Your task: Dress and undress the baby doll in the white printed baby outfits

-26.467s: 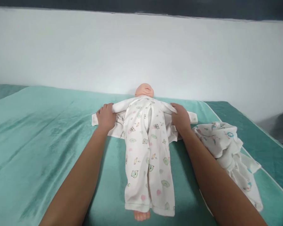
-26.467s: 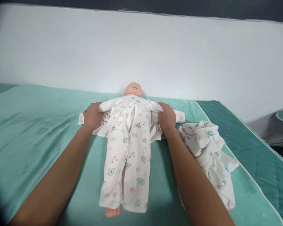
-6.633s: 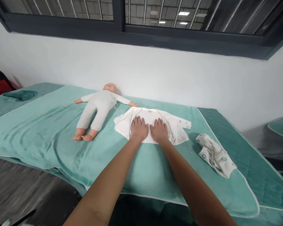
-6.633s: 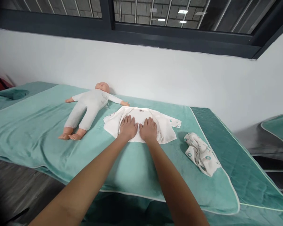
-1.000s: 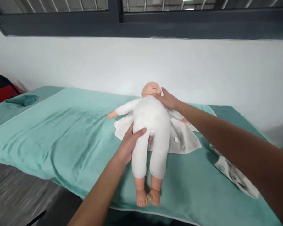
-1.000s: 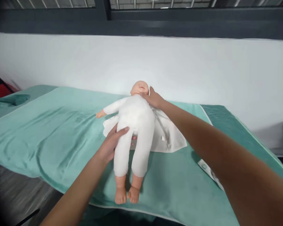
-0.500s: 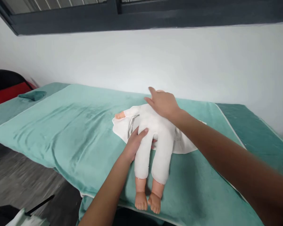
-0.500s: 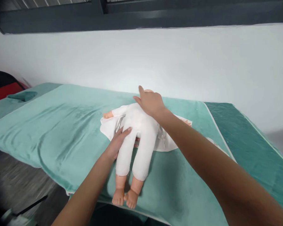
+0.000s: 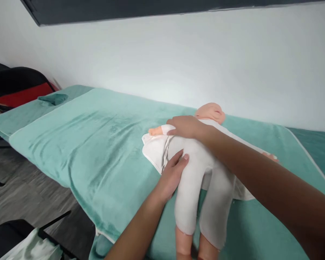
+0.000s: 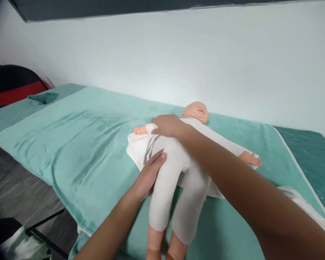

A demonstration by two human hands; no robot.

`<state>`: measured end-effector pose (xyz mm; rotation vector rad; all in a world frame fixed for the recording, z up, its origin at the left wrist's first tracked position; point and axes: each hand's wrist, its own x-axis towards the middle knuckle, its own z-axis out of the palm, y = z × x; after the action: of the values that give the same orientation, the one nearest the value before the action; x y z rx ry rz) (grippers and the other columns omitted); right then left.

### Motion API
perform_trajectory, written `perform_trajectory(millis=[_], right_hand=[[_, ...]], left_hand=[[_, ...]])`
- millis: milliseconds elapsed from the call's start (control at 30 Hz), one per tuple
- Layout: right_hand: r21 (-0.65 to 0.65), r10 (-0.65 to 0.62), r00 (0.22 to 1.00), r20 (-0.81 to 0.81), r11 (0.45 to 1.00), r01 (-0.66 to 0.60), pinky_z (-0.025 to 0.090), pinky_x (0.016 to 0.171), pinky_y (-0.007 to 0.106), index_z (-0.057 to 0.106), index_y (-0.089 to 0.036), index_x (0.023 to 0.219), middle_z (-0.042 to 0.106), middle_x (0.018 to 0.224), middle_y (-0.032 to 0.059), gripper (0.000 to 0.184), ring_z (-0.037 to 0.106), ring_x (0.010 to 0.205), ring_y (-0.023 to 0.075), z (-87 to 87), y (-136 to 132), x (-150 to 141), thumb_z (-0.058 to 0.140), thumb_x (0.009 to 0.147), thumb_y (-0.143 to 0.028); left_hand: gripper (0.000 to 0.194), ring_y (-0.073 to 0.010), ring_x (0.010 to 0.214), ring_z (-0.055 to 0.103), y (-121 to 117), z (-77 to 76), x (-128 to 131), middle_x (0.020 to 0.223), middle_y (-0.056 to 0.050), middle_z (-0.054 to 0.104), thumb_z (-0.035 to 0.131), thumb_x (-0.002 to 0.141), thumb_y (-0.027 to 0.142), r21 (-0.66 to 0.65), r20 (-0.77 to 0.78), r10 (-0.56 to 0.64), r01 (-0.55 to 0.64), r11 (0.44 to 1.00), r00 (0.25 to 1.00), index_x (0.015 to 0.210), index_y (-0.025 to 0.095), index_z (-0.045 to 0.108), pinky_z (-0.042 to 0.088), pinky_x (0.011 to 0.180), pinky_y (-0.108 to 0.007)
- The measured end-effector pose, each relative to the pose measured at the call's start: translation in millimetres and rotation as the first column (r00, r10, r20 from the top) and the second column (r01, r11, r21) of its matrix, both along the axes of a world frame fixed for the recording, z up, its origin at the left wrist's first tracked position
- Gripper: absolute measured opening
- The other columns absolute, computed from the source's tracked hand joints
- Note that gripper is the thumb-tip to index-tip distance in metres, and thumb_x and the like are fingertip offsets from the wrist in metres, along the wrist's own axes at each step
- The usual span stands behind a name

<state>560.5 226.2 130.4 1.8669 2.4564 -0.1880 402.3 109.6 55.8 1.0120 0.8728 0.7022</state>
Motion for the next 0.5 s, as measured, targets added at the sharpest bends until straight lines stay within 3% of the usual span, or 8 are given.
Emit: perform_trajectory(millis=[100, 167, 233, 300, 333, 400, 433, 500], right_hand=[[0.065, -0.065, 0.996, -0.064, 0.995, 0.069, 0.039, 0.069, 0.035, 0.066, -0.027, 0.111, 0.072, 0.107, 0.0056, 0.032, 0.065, 0.089, 0.0254, 8.0, -10, 14, 0.048, 0.096, -0.049], [0.127, -0.115, 0.985, -0.126, 0.983, 0.131, 0.041, 0.073, 0.035, 0.066, -0.028, 0.116, 0.071, 0.113, 0.0061, 0.035, 0.064, 0.096, 0.027, 8.9, -16, 22, 0.047, 0.097, -0.05], [0.185, -0.143, 0.97, -0.198, 0.966, 0.18, 0.042, 0.077, 0.036, 0.065, -0.028, 0.12, 0.071, 0.117, 0.0061, 0.038, 0.063, 0.102, 0.0283, 7.2, -20, 26, 0.046, 0.097, -0.052], [0.209, -0.153, 0.956, -0.248, 0.956, 0.207, 0.043, 0.077, 0.037, 0.065, -0.028, 0.122, 0.071, 0.117, 0.006, 0.04, 0.064, 0.102, 0.0284, 4.4, -23, 29, 0.046, 0.097, -0.054], [0.211, -0.153, 0.955, -0.256, 0.955, 0.209, 0.043, 0.078, 0.037, 0.064, -0.028, 0.123, 0.071, 0.118, 0.0063, 0.042, 0.064, 0.102, 0.0284, 3.0, -24, 29, 0.045, 0.098, -0.055], [0.205, -0.147, 0.96, -0.236, 0.959, 0.197, 0.042, 0.078, 0.037, 0.064, -0.028, 0.126, 0.071, 0.119, 0.007, 0.043, 0.064, 0.102, 0.0286, 0.1, -25, 27, 0.045, 0.098, -0.054], [0.201, -0.142, 0.966, -0.218, 0.961, 0.187, 0.042, 0.078, 0.037, 0.064, -0.028, 0.127, 0.07, 0.119, 0.0073, 0.043, 0.064, 0.102, 0.0287, -1.2, -26, 26, 0.044, 0.099, -0.054], [0.191, -0.136, 0.974, -0.184, 0.966, 0.171, 0.041, 0.078, 0.036, 0.065, -0.029, 0.126, 0.07, 0.117, 0.0075, 0.045, 0.064, 0.101, 0.0282, -3.0, -27, 23, 0.043, 0.099, -0.057]], left_hand=[[0.055, -0.0255, 0.104, 0.071, 11, 2.1, -3, 0.115, -0.008, 0.076, 0.064, 0.089, 0.057, 0.1, -0.064, -0.046, 0.052, 0.994, 0.997, 0.133, 0.024, 0.065, 0.058, 0.092, -0.038], [0.037, -0.0219, 0.092, 0.071, 30, 4.7, -5, 0.102, -0.005, 0.077, 0.06, 0.093, 0.047, 0.306, -0.193, 0.061, 0.001, 0.952, 0.979, 0.119, 0.024, 0.072, 0.057, 0.088, -0.037], [0.025, -0.0212, 0.1, 0.069, 58, 6.7, -6, 0.106, -0.004, 0.076, 0.055, 0.095, 0.035, 0.586, -0.315, 0.327, -0.088, 0.806, 0.891, 0.107, 0.023, 0.074, 0.052, 0.098, -0.037], [0.026, -0.0276, 0.12, 0.061, 90, 6.7, -5, 0.121, -0.008, 0.072, 0.057, 0.093, 0.031, 0.756, -0.46, 0.519, 0.011, 0.655, 0.72, 0.112, 0.022, 0.072, 0.046, 0.106, -0.043], [0.029, -0.0321, 0.124, 0.058, 105, 5.6, -4, 0.126, -0.012, 0.07, 0.06, 0.091, 0.033, 0.764, -0.538, 0.553, 0.091, 0.638, 0.637, 0.114, 0.02, 0.071, 0.046, 0.105, -0.046], [0.029, -0.0366, 0.123, 0.057, 130, 1.1, -2, 0.122, -0.016, 0.07, 0.063, 0.089, 0.036, 0.716, -0.66, 0.541, 0.219, 0.662, 0.521, 0.11, 0.018, 0.071, 0.047, 0.099, -0.048], [0.025, -0.0365, 0.118, 0.06, 138, -2.0, 0, 0.115, -0.016, 0.071, 0.063, 0.089, 0.036, 0.691, -0.693, 0.521, 0.255, 0.676, 0.498, 0.104, 0.018, 0.072, 0.047, 0.095, -0.047], [0.016, -0.0328, 0.105, 0.064, 148, -8.8, 1, 0.1, -0.013, 0.073, 0.061, 0.089, 0.033, 0.689, -0.685, 0.501, 0.246, 0.682, 0.53, 0.091, 0.02, 0.07, 0.047, 0.087, -0.041]])
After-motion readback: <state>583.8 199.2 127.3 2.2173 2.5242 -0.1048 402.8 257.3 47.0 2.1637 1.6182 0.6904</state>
